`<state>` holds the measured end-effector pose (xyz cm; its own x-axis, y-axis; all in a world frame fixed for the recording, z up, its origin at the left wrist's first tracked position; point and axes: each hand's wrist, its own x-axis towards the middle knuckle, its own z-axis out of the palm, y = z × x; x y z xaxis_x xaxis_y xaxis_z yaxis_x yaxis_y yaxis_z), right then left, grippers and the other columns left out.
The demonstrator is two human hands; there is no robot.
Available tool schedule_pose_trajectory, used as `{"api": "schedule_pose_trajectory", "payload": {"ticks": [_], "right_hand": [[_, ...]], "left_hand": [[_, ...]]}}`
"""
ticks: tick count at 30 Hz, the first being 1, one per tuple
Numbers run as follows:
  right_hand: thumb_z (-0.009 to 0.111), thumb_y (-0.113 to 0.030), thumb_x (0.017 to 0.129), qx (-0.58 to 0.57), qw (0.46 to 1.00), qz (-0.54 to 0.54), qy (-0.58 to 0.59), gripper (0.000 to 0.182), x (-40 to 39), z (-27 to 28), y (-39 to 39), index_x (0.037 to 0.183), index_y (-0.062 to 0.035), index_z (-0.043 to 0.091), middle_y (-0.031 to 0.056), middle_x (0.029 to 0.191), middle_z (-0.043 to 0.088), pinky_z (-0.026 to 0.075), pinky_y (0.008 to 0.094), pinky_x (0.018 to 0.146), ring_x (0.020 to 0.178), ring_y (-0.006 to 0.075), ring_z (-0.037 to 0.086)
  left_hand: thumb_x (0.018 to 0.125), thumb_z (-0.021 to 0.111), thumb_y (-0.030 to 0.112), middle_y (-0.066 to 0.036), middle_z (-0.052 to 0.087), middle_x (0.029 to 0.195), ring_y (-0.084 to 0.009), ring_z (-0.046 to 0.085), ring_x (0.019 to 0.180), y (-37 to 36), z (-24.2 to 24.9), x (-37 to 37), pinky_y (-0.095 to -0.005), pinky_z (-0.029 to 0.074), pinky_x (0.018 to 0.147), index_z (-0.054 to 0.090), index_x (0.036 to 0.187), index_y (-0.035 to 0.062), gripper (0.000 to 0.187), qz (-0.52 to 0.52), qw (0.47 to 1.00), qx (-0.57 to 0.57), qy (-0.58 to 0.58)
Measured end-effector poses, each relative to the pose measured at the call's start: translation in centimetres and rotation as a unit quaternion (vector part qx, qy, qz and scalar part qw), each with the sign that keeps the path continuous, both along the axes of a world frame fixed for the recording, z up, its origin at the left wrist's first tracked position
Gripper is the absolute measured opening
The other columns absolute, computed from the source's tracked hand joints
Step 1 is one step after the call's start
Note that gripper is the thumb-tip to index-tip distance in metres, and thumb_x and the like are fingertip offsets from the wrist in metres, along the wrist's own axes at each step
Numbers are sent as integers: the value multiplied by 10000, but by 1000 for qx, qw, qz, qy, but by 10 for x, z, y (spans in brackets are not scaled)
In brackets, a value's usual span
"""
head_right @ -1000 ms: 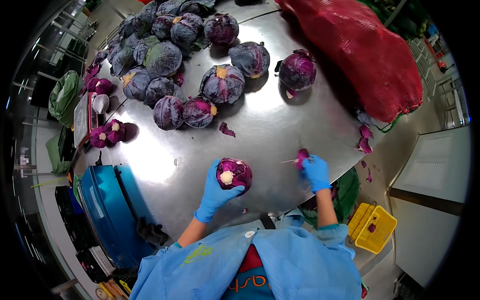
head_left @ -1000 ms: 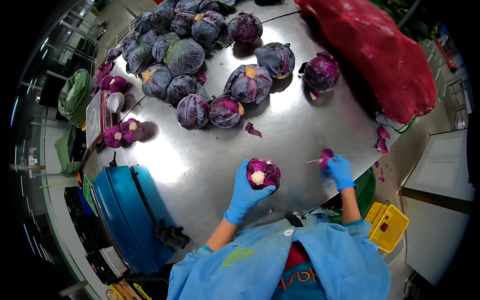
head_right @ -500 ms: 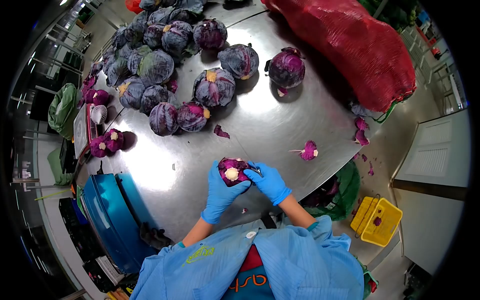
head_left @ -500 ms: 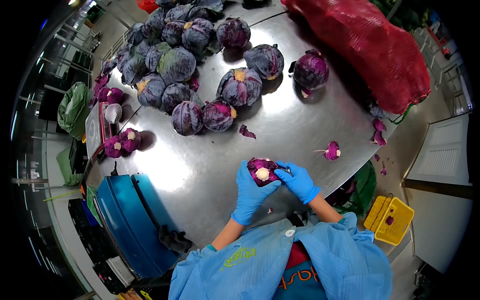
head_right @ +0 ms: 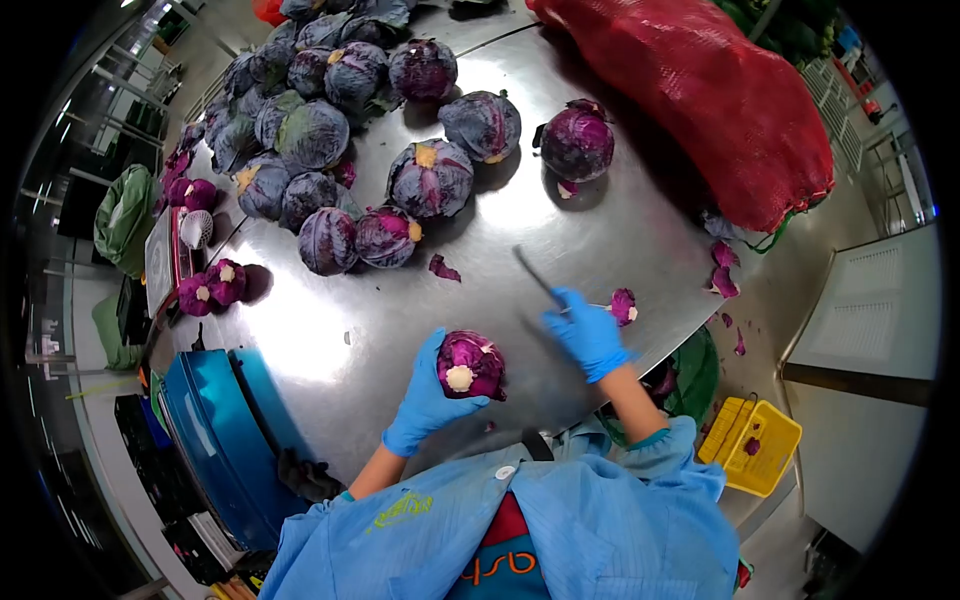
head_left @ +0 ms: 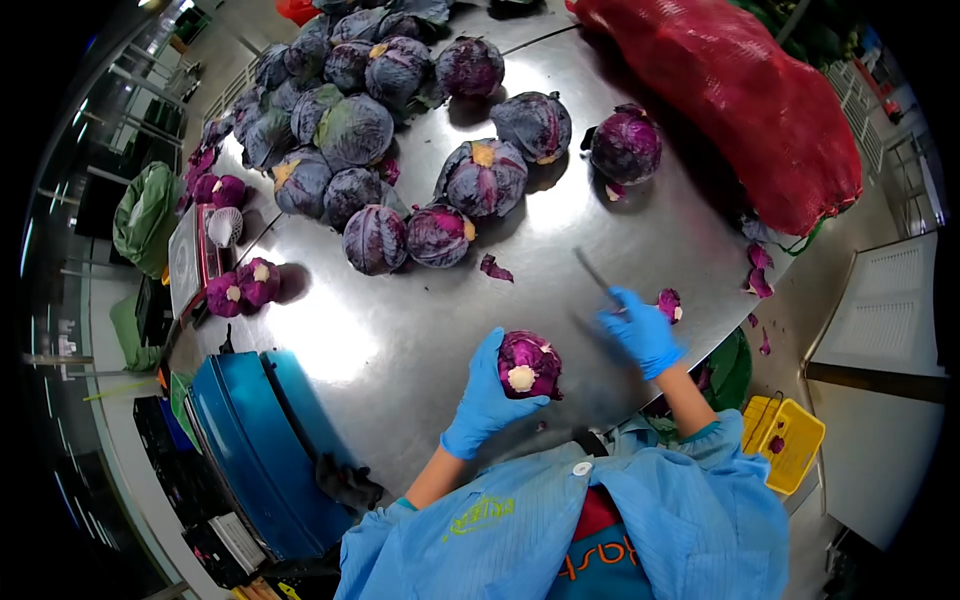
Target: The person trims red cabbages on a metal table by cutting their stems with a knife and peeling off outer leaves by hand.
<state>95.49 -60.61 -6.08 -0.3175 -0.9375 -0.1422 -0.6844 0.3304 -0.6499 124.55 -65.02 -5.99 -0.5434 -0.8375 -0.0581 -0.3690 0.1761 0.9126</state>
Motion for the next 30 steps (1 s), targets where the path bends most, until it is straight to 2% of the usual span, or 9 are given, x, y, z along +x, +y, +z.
{"api": "schedule_pose_trajectory", "payload": {"ticks": [2, 4, 8, 10, 15, 18, 25, 29, 30], "right_hand": [[744, -346, 847, -46, 971, 50, -229, 497, 35, -30, -4, 1215, -48, 595, 90, 981, 700, 530, 328, 613, 730, 188, 668], [784, -416, 801, 150, 905, 18, -398, 562, 58, 1, -18, 1146, -7, 614, 92, 950, 673, 515, 294, 622, 688, 157, 618], [766, -387, 827, 190, 875, 22, -445, 504, 56, 0, -24, 1119, 1, 628, 61, 839, 616, 447, 235, 516, 593, 106, 541], [714, -374, 876, 175, 900, 56, -396, 429, 54, -3, -24, 1124, -35, 627, 88, 835, 640, 476, 272, 550, 609, 124, 568], [622, -327, 932, -31, 964, 195, -178, 301, 57, -10, -23, 1106, -81, 625, 176, 877, 674, 532, 375, 641, 697, 292, 674], [613, -301, 928, -26, 967, 216, -134, 273, 60, -5, -25, 1081, -75, 626, 185, 892, 670, 536, 402, 672, 761, 360, 670], [640, -289, 904, -52, 973, 168, -149, 250, 58, -25, -13, 1035, -77, 626, 169, 799, 666, 530, 385, 635, 699, 329, 667], [632, -226, 907, -7, 990, 60, -125, 191, 25, -45, -7, 984, -51, 628, 181, 787, 664, 523, 367, 648, 684, 261, 657], [618, -272, 906, -63, 981, -32, -179, 249, 1, -74, 3, 991, -38, 626, 193, 815, 676, 522, 410, 673, 741, 361, 668]], "left_hand": [[562, 916, 452, -245, 395, 1395, -396, 426, 1280, -3, 4, -3, -456, 366, 1079, 291, 1445, -37, 1187, -21, 999, -34, -35], [554, 916, 458, -253, 407, 1385, -407, 426, 1278, -9, 18, -5, -461, 363, 1077, 301, 1442, -37, 1188, -51, 989, -94, -101], [576, 898, 440, -254, 436, 1357, -408, 445, 1256, -7, 20, -20, -455, 375, 1065, 330, 1428, -37, 1131, 1, 994, -13, -107], [600, 889, 395, -230, 469, 1317, -370, 495, 1213, -5, 18, -30, -435, 402, 1045, 370, 1406, -27, 1047, 22, 985, -91, -144], [600, 860, 373, -274, 490, 1323, -403, 478, 1237, -15, 17, -26, -445, 383, 1062, 433, 1363, -62, 977, 31, 995, 29, -89], [599, 857, 364, -260, 508, 1312, -392, 482, 1238, -17, 18, -21, -441, 385, 1061, 452, 1356, -53, 954, 21, 997, 60, -51], [612, 860, 328, -228, 510, 1329, -359, 526, 1196, -13, 21, -21, -423, 415, 1041, 470, 1366, -15, 916, -1, 994, -76, -83], [591, 873, 287, -205, 508, 1350, -328, 514, 1228, -13, 9, -4, -413, 390, 1074, 422, 1403, -8, 975, 13, 998, 48, 37], [597, 876, 273, -193, 508, 1350, -311, 514, 1232, -9, -2, 11, -405, 395, 1073, 408, 1415, -5, 982, 40, 987, 119, 102]]}}
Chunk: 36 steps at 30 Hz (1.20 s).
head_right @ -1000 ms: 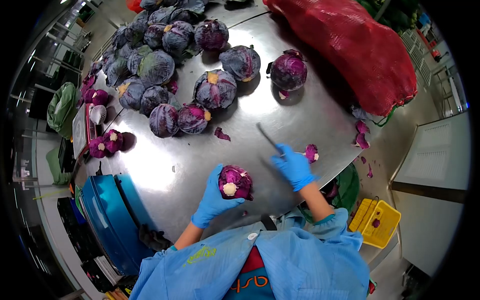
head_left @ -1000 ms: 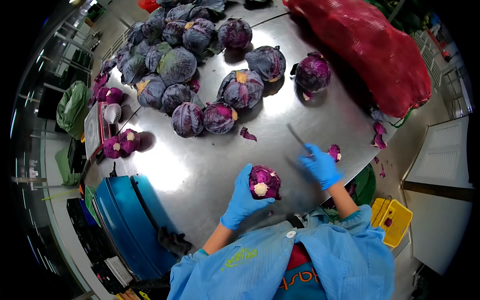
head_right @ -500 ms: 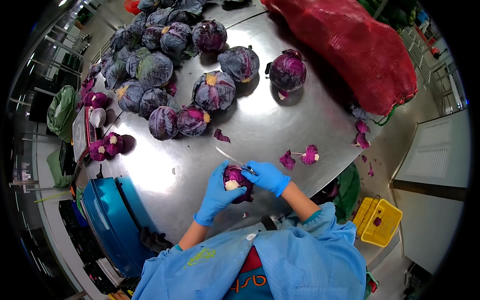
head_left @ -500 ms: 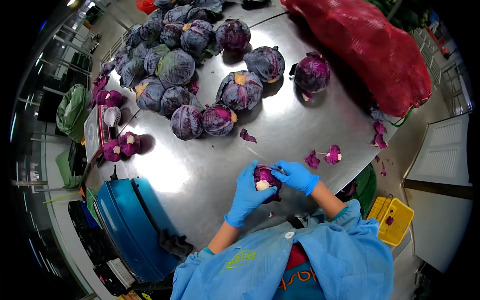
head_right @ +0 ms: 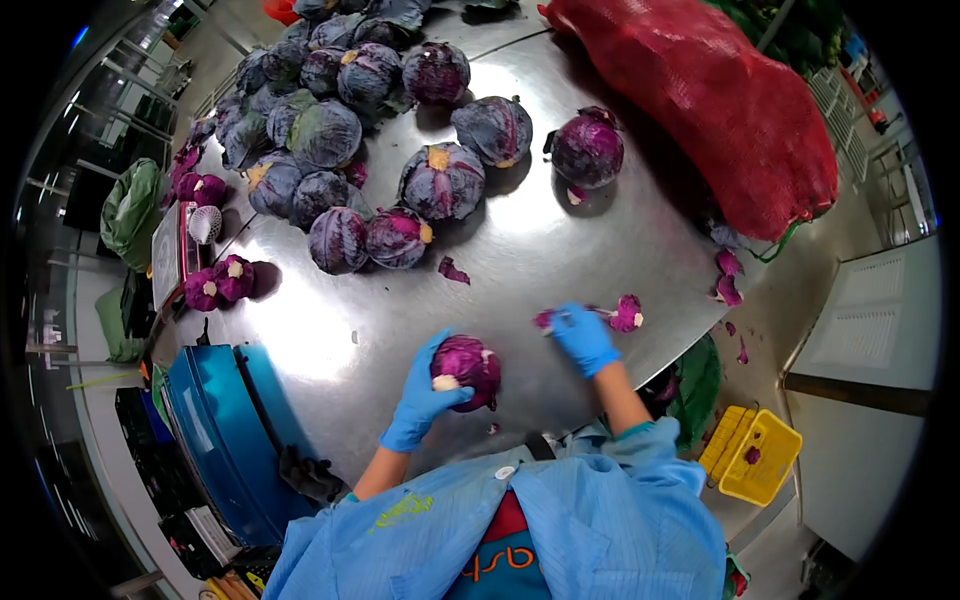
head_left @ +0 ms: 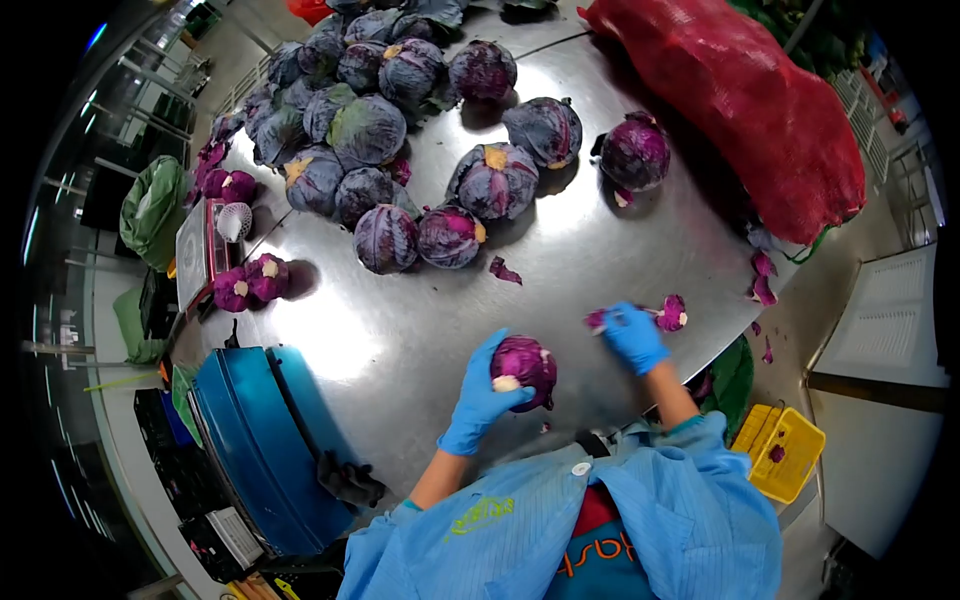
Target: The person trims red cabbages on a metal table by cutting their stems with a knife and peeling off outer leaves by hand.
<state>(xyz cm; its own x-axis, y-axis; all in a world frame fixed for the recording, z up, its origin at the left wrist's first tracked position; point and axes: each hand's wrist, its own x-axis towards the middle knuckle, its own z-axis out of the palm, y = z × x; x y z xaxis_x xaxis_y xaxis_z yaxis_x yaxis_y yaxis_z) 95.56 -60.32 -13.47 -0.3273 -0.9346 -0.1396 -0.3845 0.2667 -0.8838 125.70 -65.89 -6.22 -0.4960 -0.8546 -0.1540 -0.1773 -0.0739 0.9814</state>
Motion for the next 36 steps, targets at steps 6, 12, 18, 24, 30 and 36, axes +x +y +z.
{"api": "schedule_pose_trajectory", "payload": {"ticks": [6, 12, 18, 24, 30, 36], "right_hand": [[708, -469, 845, 159, 971, -62, 167, 660, -20, 91, 8, 1324, -55, 524, 188, 974, 698, 540, 413, 761, 842, 316, 693], [791, -390, 788, 105, 986, 54, -120, 654, 98, 74, 26, 1289, -42, 556, 176, 1040, 701, 535, 358, 830, 884, 227, 682], [721, -293, 827, 89, 976, 189, -62, 307, 72, 56, 22, 1039, -77, 675, 150, 906, 688, 527, 399, 743, 833, 266, 689], [648, -269, 839, 27, 960, 106, 256, 211, -8, 52, -9, 950, -90, 651, 156, 887, 682, 537, 419, 687, 781, 349, 667], [756, -391, 803, 27, 999, 6, 44, 652, -9, 74, -11, 1311, -47, 536, 161, 974, 684, 535, 362, 739, 809, 235, 674], [797, -400, 780, 78, 965, 138, -207, 631, 87, 70, -18, 1259, -35, 609, 106, 1070, 674, 491, 313, 853, 958, 165, 604]], "left_hand": [[627, 881, 187, -165, 488, 1358, -267, 521, 1215, 6, 11, 1, -382, 416, 1057, 341, 1462, 4, 1011, 134, 977, 143, 85], [612, 893, 234, -192, 436, 1380, -291, 486, 1240, 10, -4, -6, -386, 404, 1063, 332, 1465, 0, 1047, 126, 989, 69, -22], [605, 885, 253, -201, 423, 1389, -301, 470, 1259, 8, -2, -5, -395, 382, 1080, 313, 1462, -4, 1062, 93, 993, 73, 8], [592, 873, 248, -181, 424, 1403, -304, 439, 1295, 9, -3, 9, -400, 339, 1111, 334, 1453, 14, 1043, 15, 999, -34, -24], [579, 869, 265, -186, 415, 1412, -328, 425, 1307, 4, -3, 9, -414, 321, 1121, 346, 1453, 24, 1047, -17, 998, -46, -29], [635, 868, 299, -171, 413, 1407, -312, 490, 1240, 5, 12, 13, -399, 423, 1032, 316, 1460, 22, 1031, 23, 995, -24, -95]]}}
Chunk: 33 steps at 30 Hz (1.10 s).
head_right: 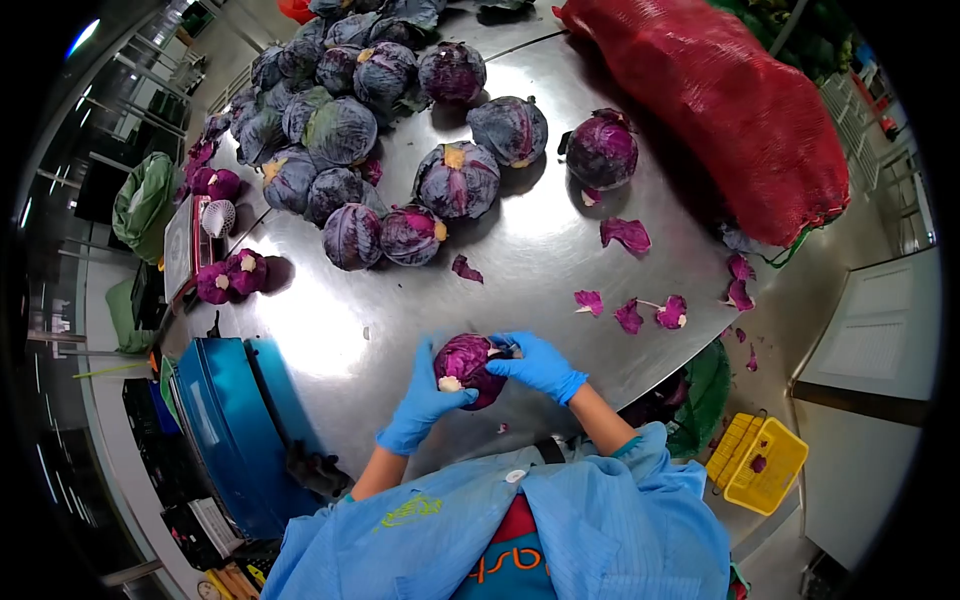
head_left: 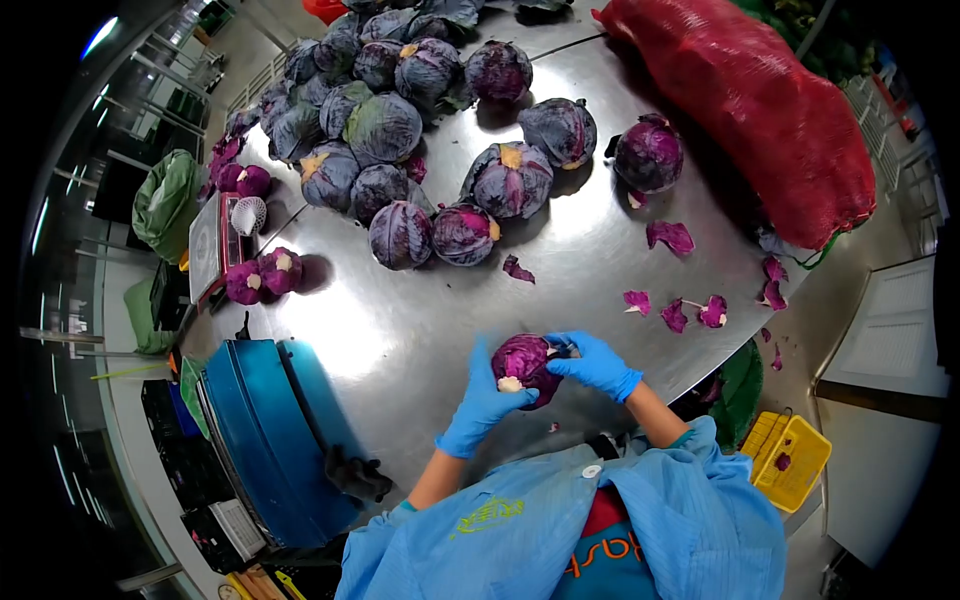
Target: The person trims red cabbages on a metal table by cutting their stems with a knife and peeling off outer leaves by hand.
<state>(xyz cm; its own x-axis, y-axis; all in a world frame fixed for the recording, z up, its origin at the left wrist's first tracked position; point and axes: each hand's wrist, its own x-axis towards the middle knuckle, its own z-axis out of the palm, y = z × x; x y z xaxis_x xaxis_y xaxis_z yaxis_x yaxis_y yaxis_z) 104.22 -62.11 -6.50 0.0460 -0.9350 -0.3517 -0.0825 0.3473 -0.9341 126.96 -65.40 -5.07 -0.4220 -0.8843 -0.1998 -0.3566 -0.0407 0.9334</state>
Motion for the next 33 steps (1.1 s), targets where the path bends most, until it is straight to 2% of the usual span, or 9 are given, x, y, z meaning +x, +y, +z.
{"api": "schedule_pose_trajectory", "payload": {"ticks": [1, 5, 8, 12, 22, 25, 27, 30, 33], "right_hand": [[771, -388, 815, 109, 991, -23, -75, 537, -2, 17, -5, 1189, -23, 643, 117, 1051, 675, 496, 314, 841, 930, 185, 618], [760, -396, 824, 89, 996, -3, 7, 503, -2, -7, -2, 1121, -4, 658, 149, 1031, 674, 503, 319, 821, 916, 204, 637], [735, -404, 840, 62, 996, 26, 58, 498, 7, 7, -6, 1110, 6, 652, 157, 997, 676, 510, 333, 805, 898, 223, 643], [715, -467, 831, 65, 989, 41, 130, 560, 6, 8, -8, 1115, 9, 643, 165, 989, 681, 516, 363, 807, 917, 274, 653], [694, -450, 835, 45, 984, 29, 169, 540, 1, 17, 9, 1133, -3, 640, 192, 1033, 683, 514, 365, 834, 938, 312, 665], [696, -403, 838, 16, 998, -18, 61, 481, -6, -6, 19, 1130, -25, 647, 171, 952, 694, 523, 377, 788, 871, 294, 674], [693, -345, 846, 28, 988, -15, 148, 413, -7, -2, 20, 1123, -41, 656, 138, 883, 689, 526, 361, 728, 794, 246, 668], [700, -256, 850, 81, 990, -60, 101, 319, -1, -4, 19, 1104, -65, 673, 88, 787, 664, 516, 330, 627, 670, 167, 628], [712, -197, 846, 44, 994, -92, 37, 252, 5, -12, 20, 1059, -64, 691, 45, 730, 634, 481, 279, 543, 583, 102, 566]], "left_hand": [[650, 867, 295, -165, 428, 1394, -301, 523, 1204, 8, 12, -3, -390, 468, 981, 307, 1462, 27, 1022, 57, 994, 75, 49], [695, 861, 248, -134, 519, 1289, -235, 623, 1044, 22, 41, -14, -336, 574, 743, 311, 1433, 52, 942, 135, 911, 374, 108], [735, 825, 291, -65, 588, 1229, -216, 605, 1070, 33, 29, -25, -419, 557, 776, 438, 1380, 159, 763, 220, 904, 342, 132], [714, 840, 256, -70, 580, 1225, -218, 594, 1090, 30, 33, -28, -413, 558, 792, 457, 1341, 124, 746, 216, 916, 318, 112], [652, 886, 233, -231, 370, 1383, -317, 477, 1240, 39, 13, -35, -376, 461, 1003, 80, 1483, -69, 1196, 224, 942, 242, 60], [657, 882, 278, -240, 308, 1418, -333, 399, 1301, 46, -9, -32, -406, 382, 1078, 88, 1482, -65, 1195, 211, 954, 214, 3], [662, 881, 308, -242, 274, 1435, -346, 357, 1326, 46, -4, -34, -425, 335, 1110, 98, 1478, -66, 1191, 206, 956, 209, -24], [680, 875, 303, -233, 311, 1419, -330, 417, 1288, 45, 2, -41, -397, 400, 1062, 146, 1465, -39, 1124, 252, 950, 182, -36], [686, 873, 279, -205, 417, 1361, -290, 497, 1224, 44, 4, -44, -373, 467, 993, 283, 1417, -4, 981, 365, 882, 276, 111]]}}
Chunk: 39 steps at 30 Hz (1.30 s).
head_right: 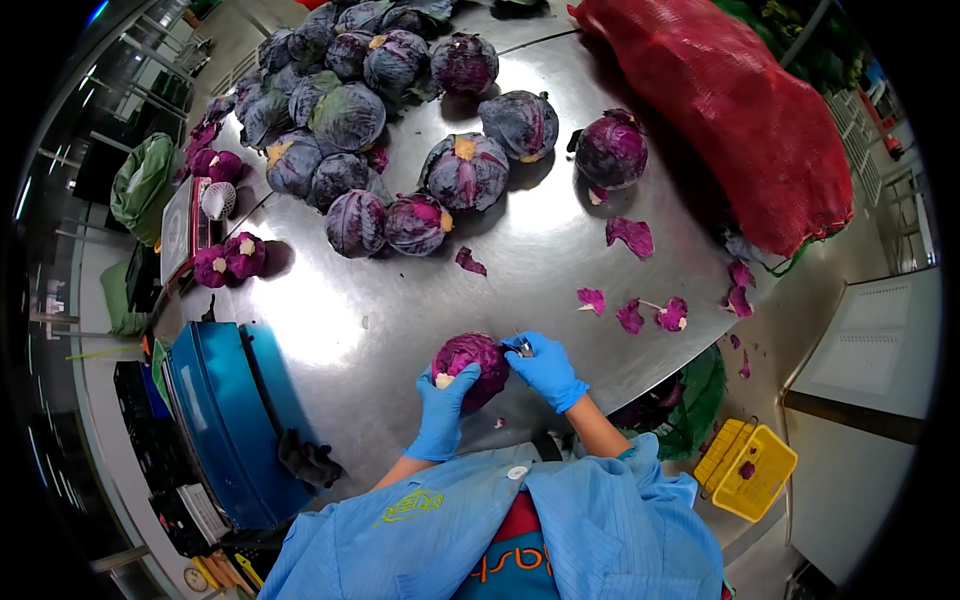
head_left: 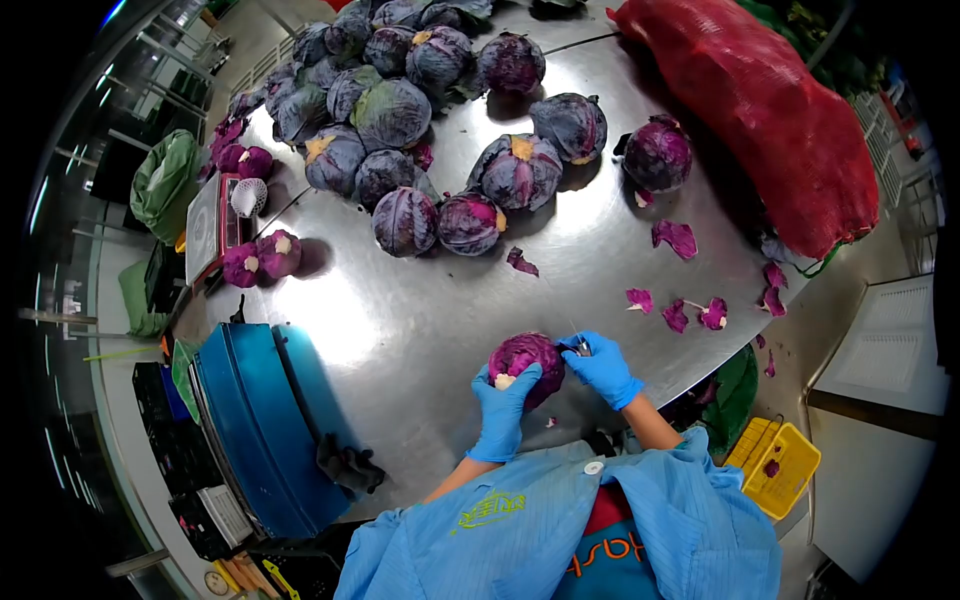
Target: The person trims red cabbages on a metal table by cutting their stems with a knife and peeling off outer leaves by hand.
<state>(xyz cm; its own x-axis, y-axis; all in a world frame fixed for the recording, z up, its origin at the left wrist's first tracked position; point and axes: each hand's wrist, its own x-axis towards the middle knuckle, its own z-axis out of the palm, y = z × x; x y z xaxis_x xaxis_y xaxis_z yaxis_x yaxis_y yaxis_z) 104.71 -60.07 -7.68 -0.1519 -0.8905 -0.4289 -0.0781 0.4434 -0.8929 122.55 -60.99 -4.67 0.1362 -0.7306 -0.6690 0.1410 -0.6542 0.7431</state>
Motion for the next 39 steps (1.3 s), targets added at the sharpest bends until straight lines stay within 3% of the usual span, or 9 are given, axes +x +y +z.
{"api": "schedule_pose_trajectory", "payload": {"ticks": [4, 10, 11, 13, 15, 20, 25, 35, 39], "right_hand": [[733, -186, 832, 26, 989, -1, -147, 212, -4, 12, -4, 990, -47, 705, 3, 716, 619, 435, 237, 486, 539, 57, 509], [683, -105, 860, 20, 995, 33, -97, 154, -42, 31, -19, 997, -39, 703, 38, 733, 645, 463, 257, 505, 553, 114, 567], [676, -121, 852, -76, 992, 36, 98, 186, -56, 23, -22, 1022, -46, 691, 65, 753, 651, 481, 290, 536, 583, 168, 595], [676, -165, 831, -192, 871, -21, 452, 316, -83, 3, -25, 1129, -66, 637, 143, 890, 665, 514, 354, 635, 711, 305, 651], [683, -208, 843, -226, 836, -94, 492, 342, -94, 17, -35, 1154, -81, 615, 121, 929, 659, 514, 339, 646, 701, 251, 648], [763, -269, 828, -30, 998, -41, 43, 351, -24, 54, -15, 1061, -32, 651, 42, 801, 655, 503, 271, 669, 701, 101, 583], [734, -314, 864, 100, 976, -31, -193, 400, 29, 73, -8, 1113, -41, 581, 33, 811, 606, 443, 243, 485, 581, 69, 527], [641, -249, 923, 37, 990, -26, -137, 226, 27, 61, 0, 1014, -45, 601, 44, 721, 603, 454, 288, 464, 522, 138, 571], [646, -219, 882, -191, 949, 63, 242, 184, 15, 47, 3, 975, -65, 607, 138, 757, 643, 503, 400, 534, 575, 306, 622]], "left_hand": [[713, 831, 226, -147, 546, 1268, -250, 564, 1169, -17, 5, 32, -410, 503, 981, 448, 1326, 28, 750, -36, 972, 33, 229], [742, 761, 427, -163, 451, 1432, -358, 475, 1299, -5, -3, 61, -545, 407, 1085, 342, 1467, 115, 894, -38, 905, 77, 417], [736, 760, 450, -160, 444, 1440, -362, 472, 1301, -4, -3, 62, -553, 404, 1085, 337, 1473, 128, 908, -26, 888, 97, 448], [719, 759, 485, -155, 427, 1457, -368, 454, 1315, -2, 2, 62, -577, 392, 1085, 327, 1481, 145, 939, -6, 872, 108, 477], [708, 762, 499, -151, 410, 1470, -374, 433, 1331, -3, 2, 57, -599, 373, 1089, 322, 1485, 156, 957, 9, 867, 94, 490], [701, 768, 479, -143, 395, 1479, -367, 391, 1359, -8, 2, 40, -575, 311, 1139, 312, 1485, 140, 968, 31, 886, 3, 462], [684, 791, 299, -138, 414, 1460, -349, 406, 1347, -9, -3, 52, -491, 298, 1171, 302, 1475, 90, 953, -11, 896, -48, 441], [649, 782, 110, -141, 461, 1398, -340, 455, 1306, -9, 13, 45, -488, 382, 1116, 317, 1460, 79, 936, 44, 906, -75, 414], [647, 788, 120, -136, 473, 1376, -330, 467, 1292, -11, 16, 51, -476, 382, 1113, 337, 1445, 77, 917, 25, 913, -49, 405]]}}
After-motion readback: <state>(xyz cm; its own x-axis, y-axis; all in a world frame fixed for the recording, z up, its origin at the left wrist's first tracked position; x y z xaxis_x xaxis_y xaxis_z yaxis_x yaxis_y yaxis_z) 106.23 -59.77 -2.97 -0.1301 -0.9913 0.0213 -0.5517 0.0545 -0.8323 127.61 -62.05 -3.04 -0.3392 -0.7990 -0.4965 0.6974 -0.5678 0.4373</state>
